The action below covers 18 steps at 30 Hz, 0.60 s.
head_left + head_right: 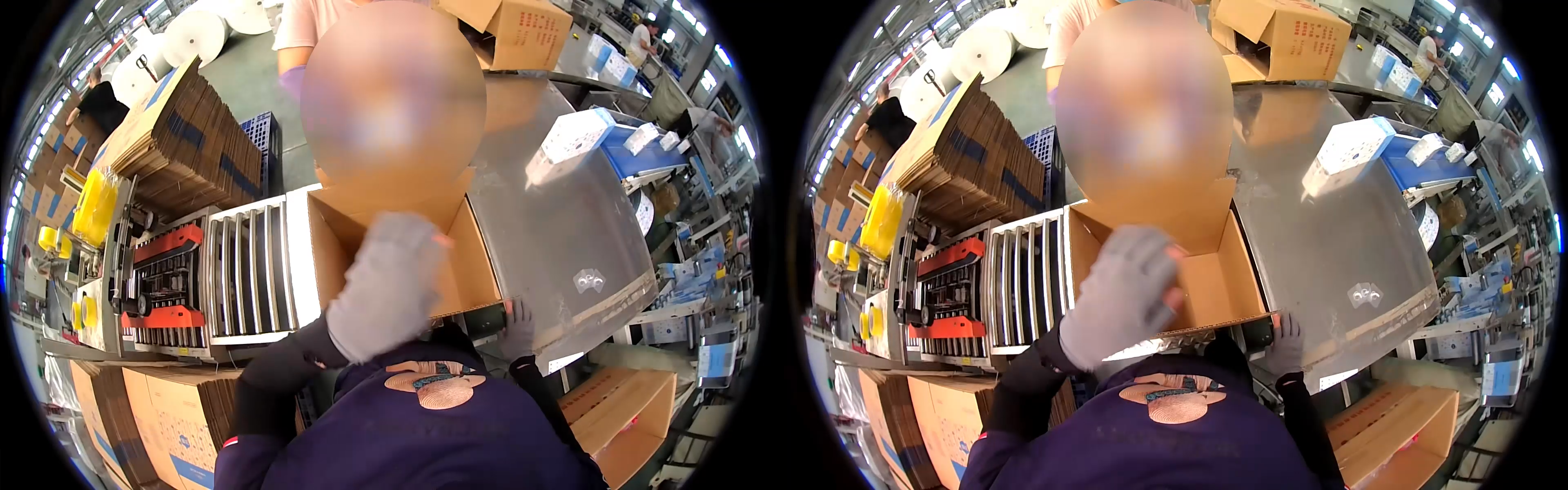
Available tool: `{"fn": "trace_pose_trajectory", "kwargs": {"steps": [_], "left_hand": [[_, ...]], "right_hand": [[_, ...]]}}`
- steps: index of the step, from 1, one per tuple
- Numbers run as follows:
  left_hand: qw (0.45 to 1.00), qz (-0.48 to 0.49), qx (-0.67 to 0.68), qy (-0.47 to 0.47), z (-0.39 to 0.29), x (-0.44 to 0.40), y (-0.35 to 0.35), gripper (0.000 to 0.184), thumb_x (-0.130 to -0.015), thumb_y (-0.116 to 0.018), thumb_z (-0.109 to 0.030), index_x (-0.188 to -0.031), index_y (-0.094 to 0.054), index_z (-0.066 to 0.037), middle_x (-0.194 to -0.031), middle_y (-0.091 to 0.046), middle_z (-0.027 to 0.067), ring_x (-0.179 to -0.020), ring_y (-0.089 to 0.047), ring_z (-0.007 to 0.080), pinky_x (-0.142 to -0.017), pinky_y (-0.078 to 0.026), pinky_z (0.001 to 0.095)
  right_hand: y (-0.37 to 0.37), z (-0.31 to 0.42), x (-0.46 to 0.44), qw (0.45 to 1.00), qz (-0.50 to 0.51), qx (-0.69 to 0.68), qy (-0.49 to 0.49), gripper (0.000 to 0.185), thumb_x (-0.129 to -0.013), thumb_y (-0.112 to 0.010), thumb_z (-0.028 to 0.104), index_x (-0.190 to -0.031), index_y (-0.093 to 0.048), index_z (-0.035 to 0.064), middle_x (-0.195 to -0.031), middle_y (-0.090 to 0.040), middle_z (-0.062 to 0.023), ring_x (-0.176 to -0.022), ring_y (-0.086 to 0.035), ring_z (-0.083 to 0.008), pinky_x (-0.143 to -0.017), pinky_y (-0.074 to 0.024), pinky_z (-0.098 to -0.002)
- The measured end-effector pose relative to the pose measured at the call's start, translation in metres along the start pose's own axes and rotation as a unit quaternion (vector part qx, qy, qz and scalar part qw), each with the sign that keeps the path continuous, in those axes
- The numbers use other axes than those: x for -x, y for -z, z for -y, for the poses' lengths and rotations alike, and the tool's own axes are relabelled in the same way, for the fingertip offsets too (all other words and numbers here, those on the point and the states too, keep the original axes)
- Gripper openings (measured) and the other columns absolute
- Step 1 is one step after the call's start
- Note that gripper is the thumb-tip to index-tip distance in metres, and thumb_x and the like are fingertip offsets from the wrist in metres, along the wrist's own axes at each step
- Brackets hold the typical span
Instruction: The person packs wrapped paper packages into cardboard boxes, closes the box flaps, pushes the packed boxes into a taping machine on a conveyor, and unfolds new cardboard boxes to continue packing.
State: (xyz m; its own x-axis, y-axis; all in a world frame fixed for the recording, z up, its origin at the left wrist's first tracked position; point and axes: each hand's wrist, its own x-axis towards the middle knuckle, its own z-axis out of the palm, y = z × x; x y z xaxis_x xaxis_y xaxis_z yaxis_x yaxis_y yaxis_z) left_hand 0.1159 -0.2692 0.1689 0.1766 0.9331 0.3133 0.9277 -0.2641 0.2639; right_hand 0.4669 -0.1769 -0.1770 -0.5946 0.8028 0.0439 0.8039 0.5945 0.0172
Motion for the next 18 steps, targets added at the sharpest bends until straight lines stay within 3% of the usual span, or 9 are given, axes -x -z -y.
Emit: {"fn": "trace_pose_trajectory", "kwargs": {"steps": [1, 2, 4, 5, 8, 14, 18], "left_hand": [[0.993, 0.057, 0.099, -0.042, -0.025, -0.009, 0.019, 0.040, -0.073, -0.075, -0.016, -0.106, -0.059, 0.001, -0.110, -0.057, 0.0151, -0.104, -0.056, 0.0338, -0.087, -0.048, 0.0431], [0.971, 0.114, 0.196, -0.080, -0.055, -0.015, 0.033, 0.027, -0.069, -0.072, -0.015, -0.092, -0.065, -0.001, -0.098, -0.059, 0.0132, -0.095, -0.058, 0.0292, -0.078, -0.051, 0.0383], [0.920, 0.011, 0.148, -0.363, -0.103, -0.021, 0.038, 0.011, -0.084, -0.057, -0.010, -0.087, -0.065, -0.002, -0.079, -0.060, 0.0072, -0.079, -0.060, 0.0270, -0.068, -0.051, 0.0354], [0.893, -0.022, 0.128, -0.431, -0.121, -0.021, 0.044, 0.012, -0.084, -0.057, -0.010, -0.088, -0.065, -0.001, -0.081, -0.060, 0.0079, -0.081, -0.060, 0.0274, -0.070, -0.051, 0.0354], [0.901, -0.022, 0.092, -0.424, -0.133, -0.018, 0.056, 0.015, -0.086, -0.056, -0.011, -0.092, -0.064, 0.001, -0.085, -0.061, 0.0100, -0.085, -0.060, 0.0288, -0.073, -0.051, 0.0354], [0.919, -0.010, 0.071, -0.389, -0.127, -0.015, 0.062, 0.022, -0.089, -0.055, -0.012, -0.098, -0.064, 0.005, -0.094, -0.062, 0.0143, -0.095, -0.059, 0.0315, -0.080, -0.052, 0.0353], [0.926, -0.002, 0.061, -0.373, -0.127, -0.011, 0.066, 0.026, -0.091, -0.054, -0.014, -0.103, -0.064, 0.007, -0.100, -0.063, 0.0171, -0.101, -0.059, 0.0334, -0.085, -0.052, 0.0353]], "right_hand": [[-0.032, -0.012, -0.004, 0.999, 0.029, 0.015, -0.009, 0.072, -0.081, -0.064, 0.024, -0.145, -0.041, -0.0002, -0.142, -0.045, -0.0232, -0.137, -0.036, -0.0420, -0.115, -0.0272, -0.0512], [-0.040, -0.013, -0.002, 1.000, -0.005, 0.015, 0.006, 0.076, -0.079, -0.065, 0.025, -0.146, -0.039, 0.0000, -0.144, -0.043, -0.0229, -0.138, -0.034, -0.0413, -0.116, -0.0264, -0.0519], [-0.053, -0.014, 0.001, 0.996, -0.074, 0.017, 0.036, 0.085, -0.075, -0.067, 0.026, -0.149, -0.034, 0.0002, -0.148, -0.040, -0.0223, -0.141, -0.032, -0.0399, -0.116, -0.0247, -0.0532], [-0.050, -0.005, 0.005, 0.997, -0.063, 0.012, 0.044, 0.085, -0.075, -0.067, 0.026, -0.149, -0.034, 0.0002, -0.148, -0.040, -0.0223, -0.141, -0.032, -0.0399, -0.116, -0.0247, -0.0532], [0.030, 0.018, -0.008, 0.998, 0.006, -0.059, -0.002, 0.084, -0.073, -0.066, 0.020, -0.149, -0.035, 0.0016, -0.147, -0.041, -0.0230, -0.141, -0.032, -0.0398, -0.117, -0.0255, -0.0516], [0.019, 0.009, -0.005, 0.995, -0.037, -0.089, 0.003, 0.084, -0.069, -0.063, 0.014, -0.148, -0.038, 0.0051, -0.135, -0.047, -0.0198, -0.134, -0.039, -0.0395, -0.113, -0.0306, -0.0515], [0.017, 0.006, -0.004, 0.996, -0.005, -0.088, -0.012, 0.076, -0.071, -0.064, 0.016, -0.143, -0.043, 0.0022, -0.145, -0.043, -0.0205, -0.138, -0.037, -0.0382, -0.115, -0.0274, -0.0518]]}}
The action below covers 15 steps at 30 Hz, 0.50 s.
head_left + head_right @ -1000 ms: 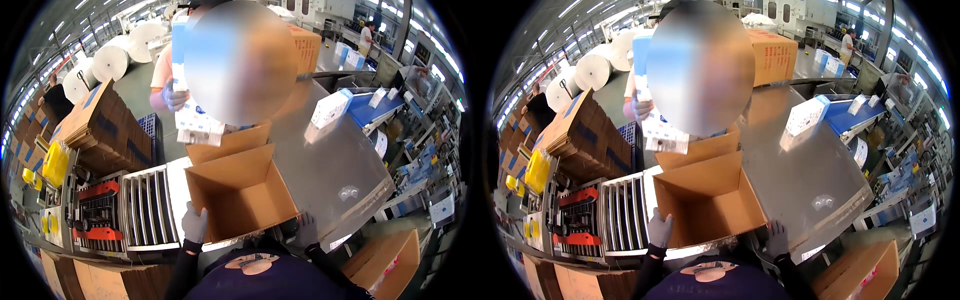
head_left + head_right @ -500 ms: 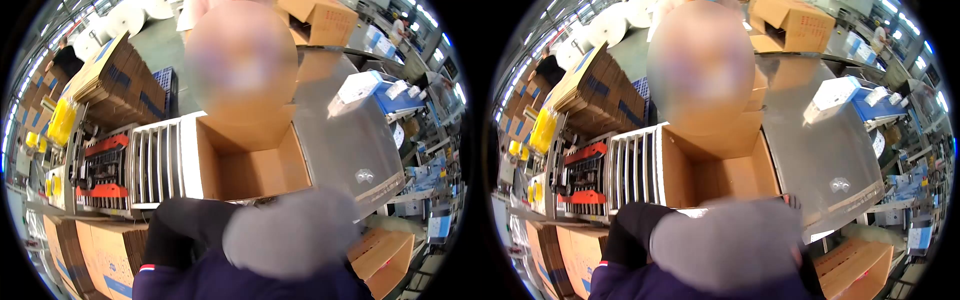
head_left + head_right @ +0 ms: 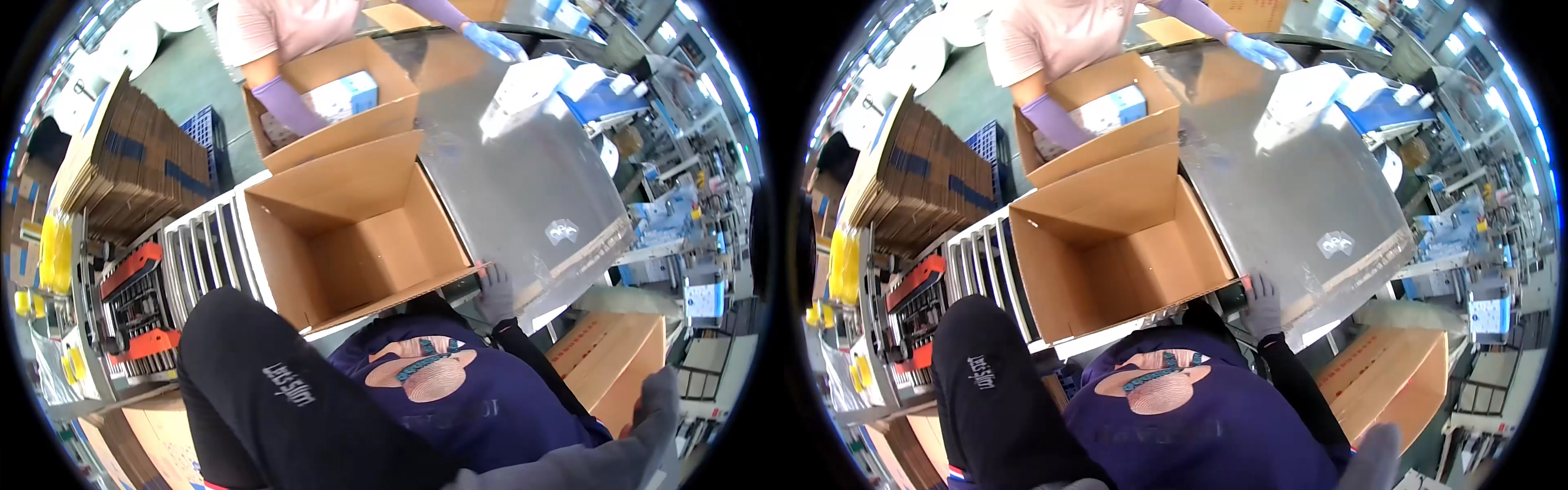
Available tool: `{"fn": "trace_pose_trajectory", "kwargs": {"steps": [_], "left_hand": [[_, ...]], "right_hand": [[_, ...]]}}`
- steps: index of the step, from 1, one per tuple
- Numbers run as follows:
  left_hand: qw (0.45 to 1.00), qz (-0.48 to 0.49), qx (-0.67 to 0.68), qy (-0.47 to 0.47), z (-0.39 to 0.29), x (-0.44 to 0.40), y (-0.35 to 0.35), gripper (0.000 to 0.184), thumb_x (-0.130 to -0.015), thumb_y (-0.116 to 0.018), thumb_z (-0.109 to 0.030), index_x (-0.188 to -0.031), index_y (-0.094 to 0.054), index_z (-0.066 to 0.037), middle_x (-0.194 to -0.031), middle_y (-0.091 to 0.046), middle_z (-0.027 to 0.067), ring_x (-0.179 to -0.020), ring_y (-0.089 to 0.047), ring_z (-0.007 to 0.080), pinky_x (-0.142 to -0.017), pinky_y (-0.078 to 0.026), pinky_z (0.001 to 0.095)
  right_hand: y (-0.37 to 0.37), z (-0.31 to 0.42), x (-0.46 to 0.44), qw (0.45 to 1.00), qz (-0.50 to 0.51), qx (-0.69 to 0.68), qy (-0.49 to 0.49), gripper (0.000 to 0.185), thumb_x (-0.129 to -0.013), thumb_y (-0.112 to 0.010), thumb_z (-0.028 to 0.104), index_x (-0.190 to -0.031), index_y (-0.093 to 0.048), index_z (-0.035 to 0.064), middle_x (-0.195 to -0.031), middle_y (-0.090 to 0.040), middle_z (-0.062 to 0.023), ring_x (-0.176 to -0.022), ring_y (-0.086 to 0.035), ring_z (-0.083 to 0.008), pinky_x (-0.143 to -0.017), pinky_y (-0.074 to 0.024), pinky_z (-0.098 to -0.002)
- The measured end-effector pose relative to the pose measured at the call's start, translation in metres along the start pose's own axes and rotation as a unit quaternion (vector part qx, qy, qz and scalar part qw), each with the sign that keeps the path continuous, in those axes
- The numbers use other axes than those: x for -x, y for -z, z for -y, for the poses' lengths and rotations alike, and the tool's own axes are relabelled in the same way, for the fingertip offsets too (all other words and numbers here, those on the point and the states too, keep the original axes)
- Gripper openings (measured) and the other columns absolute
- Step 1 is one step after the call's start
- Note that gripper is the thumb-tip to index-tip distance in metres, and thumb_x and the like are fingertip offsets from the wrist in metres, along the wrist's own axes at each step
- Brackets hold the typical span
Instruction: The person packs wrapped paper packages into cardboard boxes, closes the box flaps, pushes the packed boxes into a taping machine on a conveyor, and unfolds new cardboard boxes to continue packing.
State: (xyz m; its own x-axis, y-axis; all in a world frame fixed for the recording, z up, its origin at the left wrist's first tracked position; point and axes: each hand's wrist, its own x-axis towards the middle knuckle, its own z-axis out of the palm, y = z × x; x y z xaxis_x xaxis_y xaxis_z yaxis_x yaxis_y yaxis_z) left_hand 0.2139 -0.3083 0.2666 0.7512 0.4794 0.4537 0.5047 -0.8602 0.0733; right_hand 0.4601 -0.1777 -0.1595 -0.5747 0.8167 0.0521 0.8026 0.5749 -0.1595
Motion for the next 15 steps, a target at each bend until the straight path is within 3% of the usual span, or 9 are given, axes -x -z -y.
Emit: {"fn": "trace_pose_trajectory", "kwargs": {"steps": [3, 7, 10, 12, 15], "left_hand": [[1.000, 0.012, -0.004, 0.009, 0.000, 0.000, 0.002, 0.029, -0.093, -0.054, -0.014, -0.106, -0.064, 0.010, -0.104, -0.064, 0.0192, -0.105, -0.058, 0.0347, -0.088, -0.053, 0.0353], [1.000, 0.018, -0.012, 0.008, -0.003, -0.005, 0.003, 0.034, -0.095, -0.053, -0.015, -0.111, -0.064, 0.012, -0.110, -0.065, 0.0221, -0.112, -0.058, 0.0366, -0.093, -0.053, 0.0353], [0.999, 0.027, -0.033, 0.008, -0.003, -0.002, 0.003, 0.033, -0.095, -0.053, -0.016, -0.111, -0.064, 0.012, -0.110, -0.065, 0.0218, -0.110, -0.058, 0.0364, -0.092, -0.053, 0.0361], [0.998, 0.033, -0.045, 0.006, -0.003, -0.002, 0.003, 0.033, -0.095, -0.053, -0.016, -0.110, -0.064, 0.011, -0.109, -0.065, 0.0216, -0.110, -0.058, 0.0362, -0.091, -0.053, 0.0366], [0.998, 0.041, -0.052, 0.008, -0.003, 0.000, 0.003, 0.033, -0.095, -0.054, -0.016, -0.110, -0.064, 0.011, -0.108, -0.065, 0.0213, -0.108, -0.059, 0.0360, -0.090, -0.052, 0.0374]], "right_hand": [[-0.001, 0.000, -0.002, 1.000, -0.006, 0.010, 0.004, 0.074, -0.072, -0.063, 0.018, -0.142, -0.045, 0.0032, -0.146, -0.043, -0.0202, -0.137, -0.038, -0.0374, -0.114, -0.0278, -0.0520], [-0.010, -0.006, 0.000, 0.998, -0.042, 0.035, 0.022, 0.087, -0.065, -0.066, 0.020, -0.147, -0.041, 0.0046, -0.141, -0.047, -0.0200, -0.137, -0.038, -0.0383, -0.113, -0.0288, -0.0528], [-0.001, -0.003, 0.000, 0.999, -0.026, 0.029, 0.020, 0.086, -0.066, -0.067, 0.020, -0.146, -0.041, 0.0036, -0.144, -0.045, -0.0195, -0.137, -0.039, -0.0378, -0.114, -0.0291, -0.0503], [0.003, -0.002, 0.000, 1.000, 0.007, 0.028, 0.009, 0.085, -0.071, -0.064, 0.029, -0.149, -0.039, 0.0043, -0.149, -0.042, -0.0188, -0.140, -0.035, -0.0351, -0.117, -0.0232, -0.0472], [-0.001, 0.000, -0.001, 0.999, -0.001, 0.043, 0.019, 0.084, -0.072, -0.065, 0.031, -0.147, -0.041, 0.0027, -0.149, -0.042, -0.0183, -0.140, -0.036, -0.0340, -0.116, -0.0240, -0.0454]]}}
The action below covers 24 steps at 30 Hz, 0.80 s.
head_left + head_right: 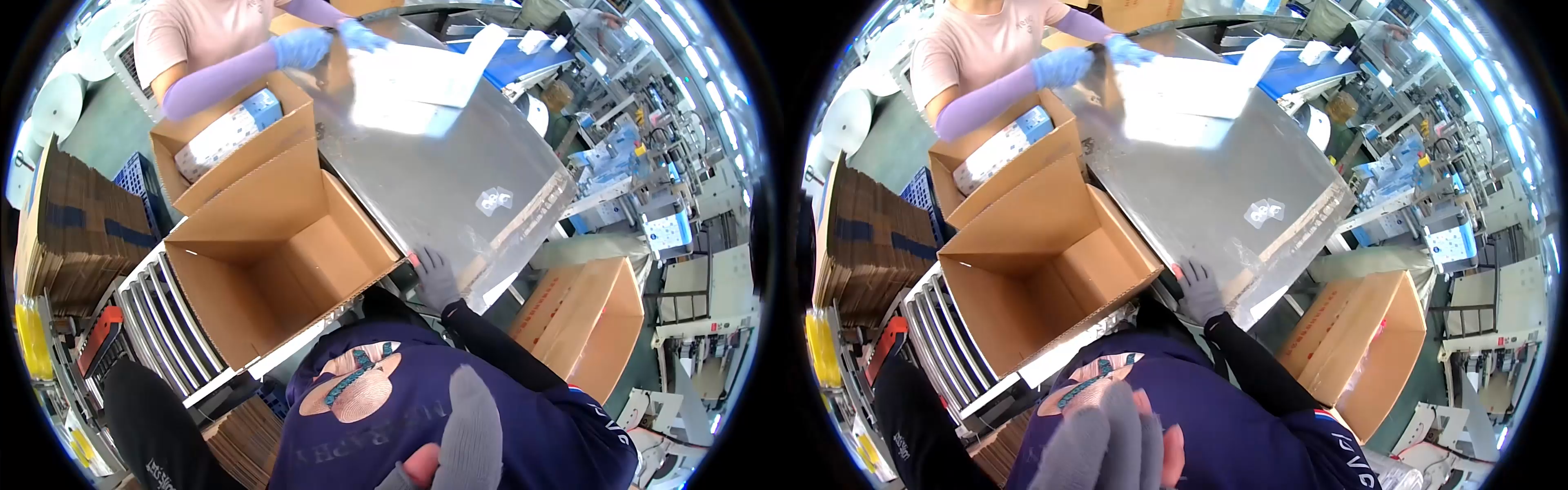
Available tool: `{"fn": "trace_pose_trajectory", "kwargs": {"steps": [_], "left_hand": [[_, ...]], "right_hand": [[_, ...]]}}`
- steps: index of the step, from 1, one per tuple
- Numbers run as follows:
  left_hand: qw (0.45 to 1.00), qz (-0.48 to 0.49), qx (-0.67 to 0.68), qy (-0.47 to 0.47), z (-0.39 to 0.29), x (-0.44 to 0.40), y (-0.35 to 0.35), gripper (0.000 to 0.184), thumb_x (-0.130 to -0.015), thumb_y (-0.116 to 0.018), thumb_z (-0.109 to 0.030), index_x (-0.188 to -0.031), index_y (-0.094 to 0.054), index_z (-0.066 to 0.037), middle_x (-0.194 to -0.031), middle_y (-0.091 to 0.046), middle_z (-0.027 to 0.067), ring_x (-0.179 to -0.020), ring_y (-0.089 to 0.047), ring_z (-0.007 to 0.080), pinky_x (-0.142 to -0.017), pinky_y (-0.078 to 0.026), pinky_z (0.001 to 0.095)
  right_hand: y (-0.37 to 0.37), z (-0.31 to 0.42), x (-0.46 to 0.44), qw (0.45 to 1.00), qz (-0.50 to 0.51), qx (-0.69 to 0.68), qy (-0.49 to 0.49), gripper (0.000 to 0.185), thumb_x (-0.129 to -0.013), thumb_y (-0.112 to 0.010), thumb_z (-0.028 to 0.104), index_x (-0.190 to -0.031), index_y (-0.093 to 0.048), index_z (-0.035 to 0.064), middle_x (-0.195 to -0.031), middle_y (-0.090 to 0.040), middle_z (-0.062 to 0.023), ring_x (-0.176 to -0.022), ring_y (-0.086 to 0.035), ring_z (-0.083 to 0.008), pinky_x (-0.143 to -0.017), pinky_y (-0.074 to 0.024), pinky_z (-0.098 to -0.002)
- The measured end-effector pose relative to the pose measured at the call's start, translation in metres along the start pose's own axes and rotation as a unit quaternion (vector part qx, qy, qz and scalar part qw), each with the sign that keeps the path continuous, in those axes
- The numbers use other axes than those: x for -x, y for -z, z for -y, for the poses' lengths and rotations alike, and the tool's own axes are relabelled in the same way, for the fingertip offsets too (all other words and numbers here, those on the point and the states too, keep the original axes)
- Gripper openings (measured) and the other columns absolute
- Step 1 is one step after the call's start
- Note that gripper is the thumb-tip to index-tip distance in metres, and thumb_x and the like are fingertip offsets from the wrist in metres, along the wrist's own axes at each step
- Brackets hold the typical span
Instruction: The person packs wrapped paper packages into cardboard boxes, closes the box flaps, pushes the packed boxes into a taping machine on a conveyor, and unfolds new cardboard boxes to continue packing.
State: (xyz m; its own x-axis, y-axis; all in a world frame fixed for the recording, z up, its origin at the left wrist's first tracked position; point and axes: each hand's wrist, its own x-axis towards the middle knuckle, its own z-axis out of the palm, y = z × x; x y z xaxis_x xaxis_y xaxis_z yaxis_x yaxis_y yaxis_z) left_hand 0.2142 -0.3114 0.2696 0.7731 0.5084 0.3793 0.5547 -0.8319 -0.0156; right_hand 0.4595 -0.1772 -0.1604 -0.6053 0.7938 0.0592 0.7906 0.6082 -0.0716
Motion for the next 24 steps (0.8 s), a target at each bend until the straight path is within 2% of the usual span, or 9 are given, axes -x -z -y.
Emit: {"fn": "trace_pose_trajectory", "kwargs": {"steps": [11, 16, 19, 23, 24], "left_hand": [[1.000, -0.010, -0.008, -0.018, -0.003, 0.009, 0.002, 0.031, -0.095, -0.055, -0.017, -0.109, -0.064, 0.008, -0.105, -0.065, 0.0203, -0.104, -0.060, 0.0353, -0.087, -0.051, 0.0403], [1.000, 0.002, -0.010, -0.024, -0.003, 0.010, 0.006, 0.030, -0.095, -0.055, -0.018, -0.109, -0.063, 0.007, -0.104, -0.065, 0.0198, -0.102, -0.060, 0.0350, -0.085, -0.051, 0.0416], [0.999, 0.013, -0.025, -0.031, -0.005, 0.008, 0.006, 0.029, -0.095, -0.056, -0.018, -0.109, -0.063, 0.007, -0.103, -0.065, 0.0196, -0.101, -0.061, 0.0348, -0.084, -0.051, 0.0424], [0.997, 0.023, -0.056, -0.053, -0.014, 0.005, 0.004, 0.029, -0.095, -0.056, -0.018, -0.108, -0.063, 0.006, -0.102, -0.065, 0.0192, -0.099, -0.061, 0.0346, -0.083, -0.050, 0.0435], [0.996, 0.020, -0.056, -0.061, -0.015, 0.004, 0.003, 0.029, -0.095, -0.056, -0.018, -0.108, -0.063, 0.006, -0.101, -0.065, 0.0191, -0.099, -0.061, 0.0345, -0.082, -0.050, 0.0437]], "right_hand": [[-0.002, -0.005, 0.004, 1.000, -0.005, 0.021, -0.003, 0.086, -0.072, -0.065, 0.030, -0.150, -0.038, 0.0042, -0.149, -0.043, -0.0186, -0.140, -0.037, -0.0358, -0.116, -0.0239, -0.0482], [-0.011, -0.008, 0.004, 1.000, -0.029, 0.000, -0.002, 0.080, -0.072, -0.065, 0.028, -0.146, -0.044, 0.0039, -0.145, -0.046, -0.0188, -0.137, -0.039, -0.0356, -0.115, -0.0269, -0.0490], [0.001, -0.003, 0.002, 0.998, -0.034, -0.040, -0.027, 0.078, -0.068, -0.067, 0.017, -0.143, -0.047, 0.0061, -0.146, -0.045, -0.0182, -0.136, -0.040, -0.0367, -0.114, -0.0296, -0.0488], [0.007, -0.003, 0.004, 0.998, -0.048, -0.043, -0.017, 0.080, -0.067, -0.068, 0.024, -0.141, -0.048, 0.0023, -0.144, -0.047, -0.0195, -0.137, -0.039, -0.0349, -0.116, -0.0282, -0.0476], [0.008, -0.002, 0.005, 0.999, -0.032, -0.029, -0.022, 0.076, -0.074, -0.067, 0.029, -0.142, -0.047, 0.0043, -0.146, -0.046, -0.0182, -0.137, -0.039, -0.0343, -0.116, -0.0278, -0.0476]]}}
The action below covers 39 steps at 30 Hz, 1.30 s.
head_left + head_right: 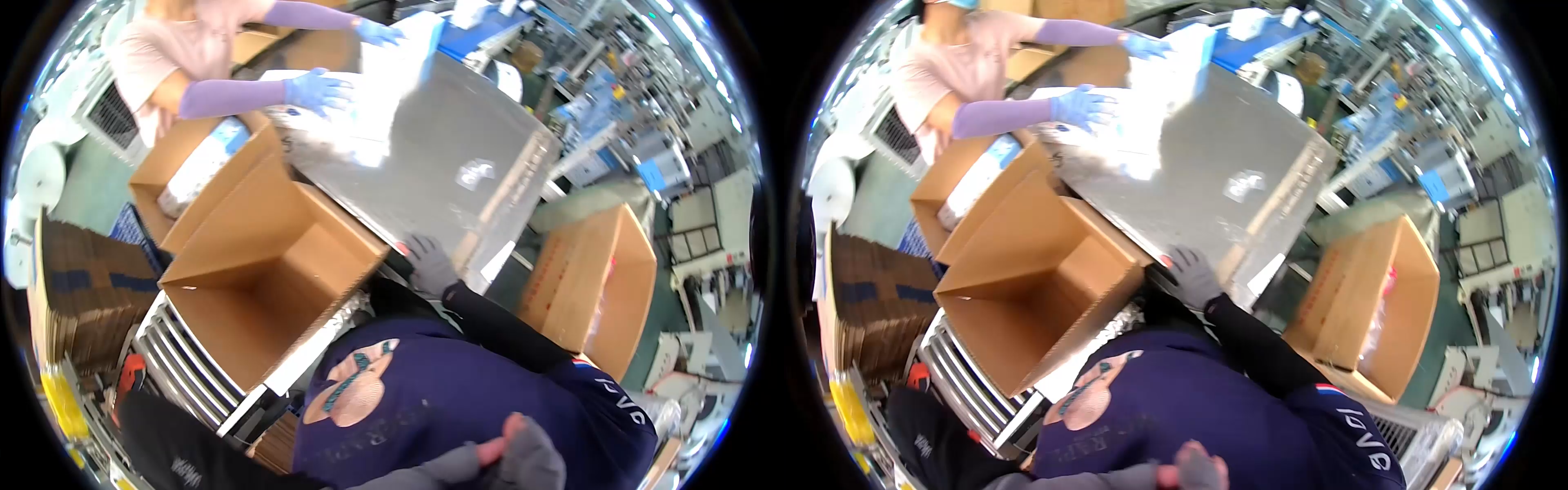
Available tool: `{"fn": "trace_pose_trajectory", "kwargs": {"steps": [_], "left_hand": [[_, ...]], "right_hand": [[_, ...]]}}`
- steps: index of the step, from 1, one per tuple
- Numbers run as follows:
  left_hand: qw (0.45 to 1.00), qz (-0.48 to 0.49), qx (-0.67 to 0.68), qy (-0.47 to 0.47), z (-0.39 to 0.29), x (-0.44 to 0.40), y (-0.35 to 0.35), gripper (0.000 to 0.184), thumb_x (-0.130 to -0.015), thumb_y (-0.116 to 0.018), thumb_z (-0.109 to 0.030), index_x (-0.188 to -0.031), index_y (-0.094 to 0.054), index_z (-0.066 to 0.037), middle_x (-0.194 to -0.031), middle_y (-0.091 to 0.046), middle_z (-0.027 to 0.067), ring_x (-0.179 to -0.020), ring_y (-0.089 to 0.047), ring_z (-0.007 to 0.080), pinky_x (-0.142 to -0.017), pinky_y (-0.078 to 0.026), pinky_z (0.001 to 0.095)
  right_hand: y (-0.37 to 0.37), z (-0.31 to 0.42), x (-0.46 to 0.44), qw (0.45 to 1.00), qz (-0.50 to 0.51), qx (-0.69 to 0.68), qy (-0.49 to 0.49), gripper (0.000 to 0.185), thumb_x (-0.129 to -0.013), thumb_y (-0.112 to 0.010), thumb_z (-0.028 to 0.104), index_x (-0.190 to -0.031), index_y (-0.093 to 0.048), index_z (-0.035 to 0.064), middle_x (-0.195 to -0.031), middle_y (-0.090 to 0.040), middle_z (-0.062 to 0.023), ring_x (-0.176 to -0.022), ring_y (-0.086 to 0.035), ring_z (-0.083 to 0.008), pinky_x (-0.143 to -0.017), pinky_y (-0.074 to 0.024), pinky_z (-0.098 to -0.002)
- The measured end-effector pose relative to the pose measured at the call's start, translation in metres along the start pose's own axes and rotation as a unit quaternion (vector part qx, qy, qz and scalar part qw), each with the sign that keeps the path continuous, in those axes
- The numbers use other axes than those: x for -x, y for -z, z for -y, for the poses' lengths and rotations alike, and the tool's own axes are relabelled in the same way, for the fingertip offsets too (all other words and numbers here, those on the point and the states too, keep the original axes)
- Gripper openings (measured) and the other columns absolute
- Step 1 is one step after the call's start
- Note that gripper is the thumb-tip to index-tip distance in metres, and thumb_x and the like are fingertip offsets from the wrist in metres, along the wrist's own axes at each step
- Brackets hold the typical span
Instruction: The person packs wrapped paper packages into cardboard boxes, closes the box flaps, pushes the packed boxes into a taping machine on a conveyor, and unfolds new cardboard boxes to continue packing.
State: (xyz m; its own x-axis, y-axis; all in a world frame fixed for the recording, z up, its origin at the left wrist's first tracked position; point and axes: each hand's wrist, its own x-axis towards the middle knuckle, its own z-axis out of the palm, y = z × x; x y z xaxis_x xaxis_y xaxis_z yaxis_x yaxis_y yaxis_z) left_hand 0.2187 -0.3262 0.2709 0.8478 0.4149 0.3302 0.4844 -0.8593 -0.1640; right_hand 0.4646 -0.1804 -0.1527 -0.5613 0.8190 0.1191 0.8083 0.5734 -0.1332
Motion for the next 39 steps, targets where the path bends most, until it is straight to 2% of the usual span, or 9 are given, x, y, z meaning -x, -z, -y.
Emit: {"fn": "trace_pose_trajectory", "kwargs": {"steps": [15, 18, 21, 23, 24, 25, 27, 31, 39], "left_hand": [[0.944, -0.089, -0.246, -0.201, 0.052, 0.047, -0.022, 0.026, -0.094, -0.058, -0.020, -0.107, -0.063, 0.003, -0.097, -0.066, 0.0177, -0.093, -0.063, 0.0335, -0.077, -0.049, 0.0477], [0.925, 0.001, -0.309, 0.221, 0.070, 0.096, -0.036, 0.044, -0.098, -0.055, -0.024, -0.130, -0.050, 0.006, -0.127, -0.056, 0.0228, -0.120, -0.052, 0.0374, -0.098, -0.044, 0.0463], [0.738, -0.004, -0.288, 0.611, 0.090, 0.170, -0.100, 0.059, -0.099, -0.058, -0.031, -0.141, -0.044, 0.008, -0.145, -0.046, 0.0268, -0.135, -0.044, 0.0411, -0.110, -0.039, 0.0437], [0.641, 0.090, -0.179, 0.741, 0.073, 0.265, -0.167, 0.065, -0.093, -0.066, -0.033, -0.139, -0.046, 0.009, -0.141, -0.051, 0.0254, -0.131, -0.048, 0.0373, -0.107, -0.041, 0.0412], [0.571, -0.100, 0.120, 0.806, 0.058, 0.302, -0.206, 0.063, -0.091, -0.067, -0.030, -0.136, -0.049, 0.010, -0.136, -0.055, 0.0232, -0.125, -0.053, 0.0330, -0.103, -0.044, 0.0397], [0.414, -0.263, 0.407, 0.771, 0.052, 0.321, -0.230, 0.061, -0.089, -0.067, -0.028, -0.133, -0.052, 0.010, -0.130, -0.059, 0.0210, -0.119, -0.058, 0.0286, -0.100, -0.046, 0.0381], [0.372, -0.250, 0.614, 0.650, 0.048, 0.314, -0.229, 0.046, -0.090, -0.063, -0.022, -0.124, -0.055, 0.009, -0.111, -0.064, 0.0222, -0.108, -0.058, 0.0332, -0.100, -0.043, 0.0432], [0.435, -0.257, 0.451, 0.736, 0.052, 0.255, -0.249, 0.017, -0.081, -0.053, -0.013, -0.085, -0.059, 0.003, -0.076, -0.057, 0.0013, -0.065, -0.053, 0.0124, -0.060, -0.044, 0.0271], [0.394, -0.244, 0.454, 0.761, 0.047, 0.287, -0.243, 0.044, -0.088, -0.062, -0.025, -0.117, -0.052, 0.007, -0.106, -0.058, 0.0110, -0.093, -0.056, 0.0200, -0.086, -0.046, 0.0352]], "right_hand": [[-0.006, -0.006, 0.001, 0.999, -0.048, -0.025, -0.005, 0.065, -0.079, -0.061, 0.023, -0.139, -0.049, -0.0013, -0.143, -0.048, -0.0197, -0.134, -0.043, -0.0335, -0.113, -0.0308, -0.0455], [-0.002, -0.006, -0.002, 1.000, -0.010, -0.025, -0.012, 0.067, -0.079, -0.063, 0.025, -0.139, -0.049, -0.0010, -0.146, -0.047, -0.0191, -0.137, -0.040, -0.0327, -0.114, -0.0292, -0.0460], [-0.003, -0.006, -0.001, 1.000, -0.022, -0.014, -0.014, 0.073, -0.075, -0.067, 0.028, -0.141, -0.048, 0.0009, -0.148, -0.045, -0.0174, -0.139, -0.038, -0.0320, -0.115, -0.0283, -0.0461], [-0.004, -0.007, 0.001, 0.999, -0.029, -0.015, -0.017, 0.079, -0.072, -0.069, 0.030, -0.143, -0.046, 0.0026, -0.148, -0.045, -0.0160, -0.138, -0.039, -0.0308, -0.114, -0.0287, -0.0455], [-0.008, -0.008, 0.002, 0.999, -0.037, -0.013, -0.020, 0.080, -0.072, -0.069, 0.030, -0.143, -0.046, 0.0027, -0.149, -0.045, -0.0159, -0.138, -0.039, -0.0305, -0.114, -0.0287, -0.0453], [-0.011, -0.008, 0.004, 0.999, -0.043, -0.010, -0.019, 0.081, -0.071, -0.070, 0.030, -0.143, -0.046, 0.0028, -0.149, -0.044, -0.0158, -0.138, -0.039, -0.0301, -0.114, -0.0287, -0.0452], [-0.012, -0.007, 0.006, 0.999, -0.036, -0.011, -0.031, 0.080, -0.072, -0.069, 0.031, -0.143, -0.046, 0.0031, -0.149, -0.044, -0.0153, -0.139, -0.038, -0.0297, -0.115, -0.0278, -0.0448], [-0.007, -0.005, 0.004, 0.999, -0.019, 0.004, -0.026, 0.078, -0.074, -0.067, 0.033, -0.144, -0.047, 0.0035, -0.150, -0.044, -0.0138, -0.140, -0.037, -0.0294, -0.116, -0.0263, -0.0441], [-0.014, -0.008, 0.006, 0.997, -0.066, -0.043, -0.027, 0.074, -0.078, -0.065, 0.032, -0.143, -0.047, 0.0027, -0.147, -0.046, -0.0154, -0.137, -0.040, -0.0321, -0.115, -0.0292, -0.0460]]}}
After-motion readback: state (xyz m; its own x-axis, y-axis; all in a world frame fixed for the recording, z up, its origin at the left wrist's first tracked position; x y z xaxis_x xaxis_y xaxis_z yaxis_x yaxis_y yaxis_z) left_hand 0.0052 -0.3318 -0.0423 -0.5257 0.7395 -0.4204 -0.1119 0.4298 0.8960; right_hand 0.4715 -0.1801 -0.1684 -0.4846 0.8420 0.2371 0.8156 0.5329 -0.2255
